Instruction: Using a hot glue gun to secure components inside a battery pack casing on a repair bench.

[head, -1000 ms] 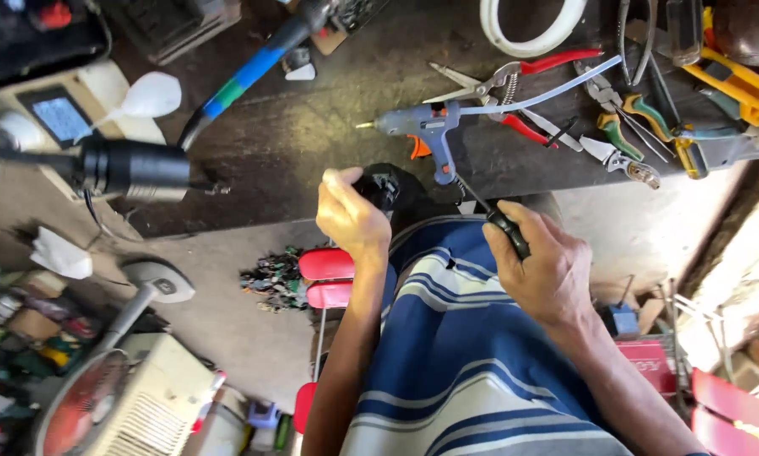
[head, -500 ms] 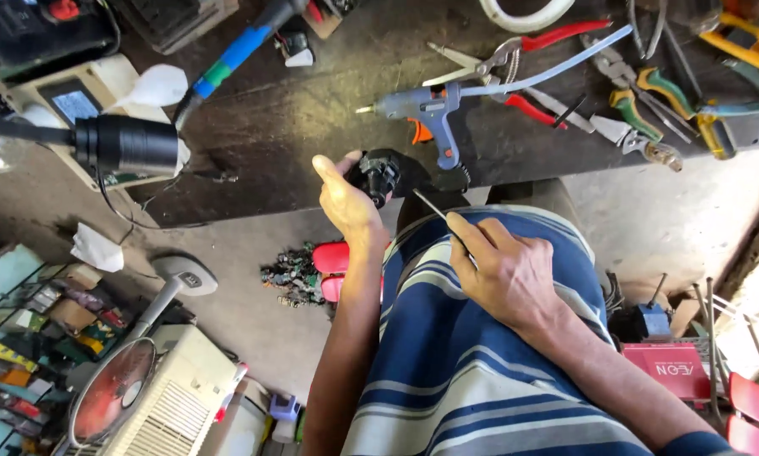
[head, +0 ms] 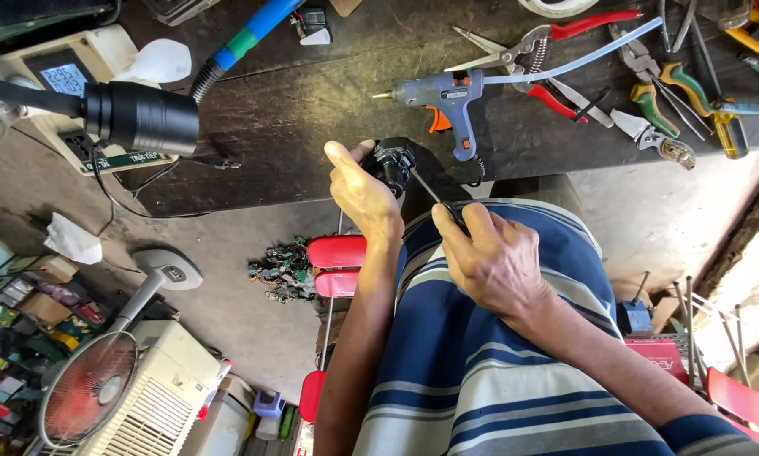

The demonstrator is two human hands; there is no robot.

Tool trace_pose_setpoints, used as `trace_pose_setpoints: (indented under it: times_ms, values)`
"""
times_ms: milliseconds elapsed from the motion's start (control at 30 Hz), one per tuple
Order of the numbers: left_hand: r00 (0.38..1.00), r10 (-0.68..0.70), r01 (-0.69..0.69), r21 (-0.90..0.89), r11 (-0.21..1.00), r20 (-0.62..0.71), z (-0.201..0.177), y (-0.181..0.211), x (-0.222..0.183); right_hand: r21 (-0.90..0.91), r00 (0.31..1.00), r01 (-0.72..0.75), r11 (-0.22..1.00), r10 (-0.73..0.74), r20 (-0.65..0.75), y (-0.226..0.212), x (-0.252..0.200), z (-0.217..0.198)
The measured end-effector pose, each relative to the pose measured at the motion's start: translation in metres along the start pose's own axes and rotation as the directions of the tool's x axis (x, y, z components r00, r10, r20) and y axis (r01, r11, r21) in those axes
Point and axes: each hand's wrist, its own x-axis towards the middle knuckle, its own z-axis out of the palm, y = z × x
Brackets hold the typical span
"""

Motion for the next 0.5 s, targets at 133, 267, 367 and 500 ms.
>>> trace_pose_setpoints:
  times_ms: [133,267,367,500]
  values:
    - [0.999,0.055,-0.054,0.034,0.998,-0.002,-0.001,-0.004,0.002,-0.122,0.998,0.054,0.991,-0.051,0.032,-0.013,0.009,-0.003]
    - [0.998,0.053,-0.054,0.043,0.998,0.024,-0.004,0.005,-0.006,-0.198,0.999,0.051,0.979,-0.046,0.029,-0.024,0.013,-0.002]
    - [0.998,0.061,-0.063,0.054,0.997,0.029,-0.004,0.014,-0.009,-0.221,0.997,0.071,0.973,-0.065,0.036,-0.028,0.02,-0.004]
    - [0.985,0.17,-0.169,0.084,0.982,0.001,-0.002,0.001,-0.002,-0.25,0.993,0.107,0.962,-0.092,0.069,-0.031,0.026,-0.001]
